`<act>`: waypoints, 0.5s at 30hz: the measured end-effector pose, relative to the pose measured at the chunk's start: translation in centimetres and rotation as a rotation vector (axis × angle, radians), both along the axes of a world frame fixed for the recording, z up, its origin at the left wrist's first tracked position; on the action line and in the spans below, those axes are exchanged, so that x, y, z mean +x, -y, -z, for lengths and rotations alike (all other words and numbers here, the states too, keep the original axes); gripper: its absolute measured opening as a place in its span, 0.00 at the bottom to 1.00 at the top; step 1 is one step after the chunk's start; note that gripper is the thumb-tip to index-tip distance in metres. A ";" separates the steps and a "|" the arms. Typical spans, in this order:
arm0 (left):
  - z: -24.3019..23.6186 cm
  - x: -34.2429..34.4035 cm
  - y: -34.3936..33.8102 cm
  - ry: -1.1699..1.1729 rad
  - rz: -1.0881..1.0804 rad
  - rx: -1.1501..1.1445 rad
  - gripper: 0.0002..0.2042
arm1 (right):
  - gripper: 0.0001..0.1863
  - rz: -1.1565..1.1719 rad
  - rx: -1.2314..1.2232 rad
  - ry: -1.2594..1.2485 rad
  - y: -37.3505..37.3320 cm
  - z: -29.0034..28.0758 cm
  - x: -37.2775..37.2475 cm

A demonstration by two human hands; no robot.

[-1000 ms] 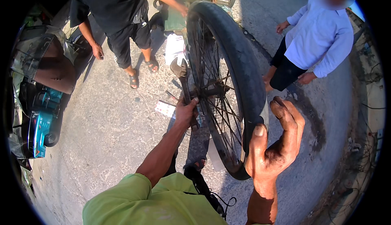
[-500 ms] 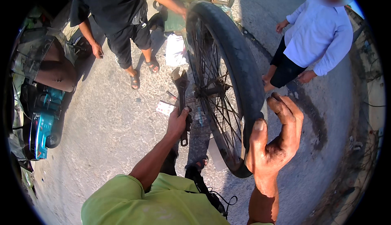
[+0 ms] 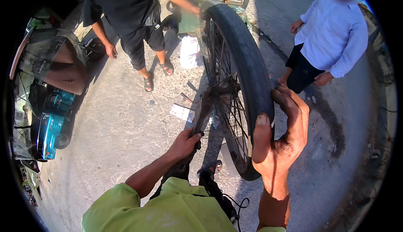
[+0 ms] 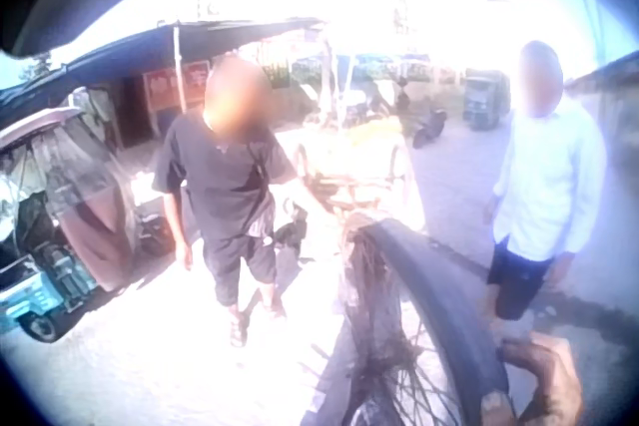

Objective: The person repairs a bicycle wheel by using a hammer and a metal bar to adjust the spokes. They repeatedly strike the spokes to true the wheel while another person holds the wheel steady. The task involves precise manual coordination to align the wheel structure.

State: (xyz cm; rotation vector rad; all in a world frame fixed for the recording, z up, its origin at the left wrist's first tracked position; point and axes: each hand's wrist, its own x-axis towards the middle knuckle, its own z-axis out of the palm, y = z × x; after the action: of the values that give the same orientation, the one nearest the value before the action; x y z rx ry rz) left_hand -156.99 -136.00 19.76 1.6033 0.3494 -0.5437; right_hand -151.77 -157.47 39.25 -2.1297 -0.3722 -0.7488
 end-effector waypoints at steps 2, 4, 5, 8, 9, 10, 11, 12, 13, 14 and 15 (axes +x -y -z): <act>-1.3 0.1 0.1 -0.020 0.034 0.066 0.10 | 0.23 -0.021 0.022 0.005 0.0 0.3 -0.1; -2.3 0.1 0.4 -0.038 0.059 0.108 0.11 | 0.23 -0.048 0.079 0.009 -0.1 0.5 -0.2; -2.2 0.0 0.7 -0.057 0.051 0.099 0.11 | 0.23 -0.065 0.109 0.020 -0.6 0.4 -0.2; -2.6 0.0 1.4 -0.094 0.021 0.114 0.11 | 0.24 -0.137 0.141 0.071 -0.7 0.8 -0.1; -2.9 0.1 1.7 -0.081 0.046 0.186 0.13 | 0.24 -0.147 0.137 0.072 -0.8 0.8 -0.1; -3.0 0.1 2.1 -0.051 0.040 0.235 0.15 | 0.24 -0.157 0.133 0.071 -0.8 0.8 -0.1; -3.0 0.0 2.6 -0.025 0.034 0.281 0.16 | 0.25 -0.177 0.164 0.055 -0.7 1.1 -0.1; -3.0 0.0 3.0 0.001 0.029 0.328 0.17 | 0.25 -0.186 0.184 0.054 -0.8 1.2 -0.1; -3.3 0.0 3.5 0.049 0.015 0.382 0.19 | 0.25 -0.195 0.204 0.054 -1.0 1.4 -0.2; -2.8 0.1 4.1 0.083 0.010 0.413 0.18 | 0.25 -0.198 0.214 0.053 -1.0 1.3 -0.3; -1.9 0.3 4.7 0.116 0.001 0.448 0.17 | 0.25 -0.194 0.214 0.052 -0.9 1.4 -0.3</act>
State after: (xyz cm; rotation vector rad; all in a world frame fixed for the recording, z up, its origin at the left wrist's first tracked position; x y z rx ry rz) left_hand -156.71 -140.71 21.68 2.0573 0.4028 -0.3860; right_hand -152.08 -156.61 37.89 -1.8470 -0.4959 -0.6992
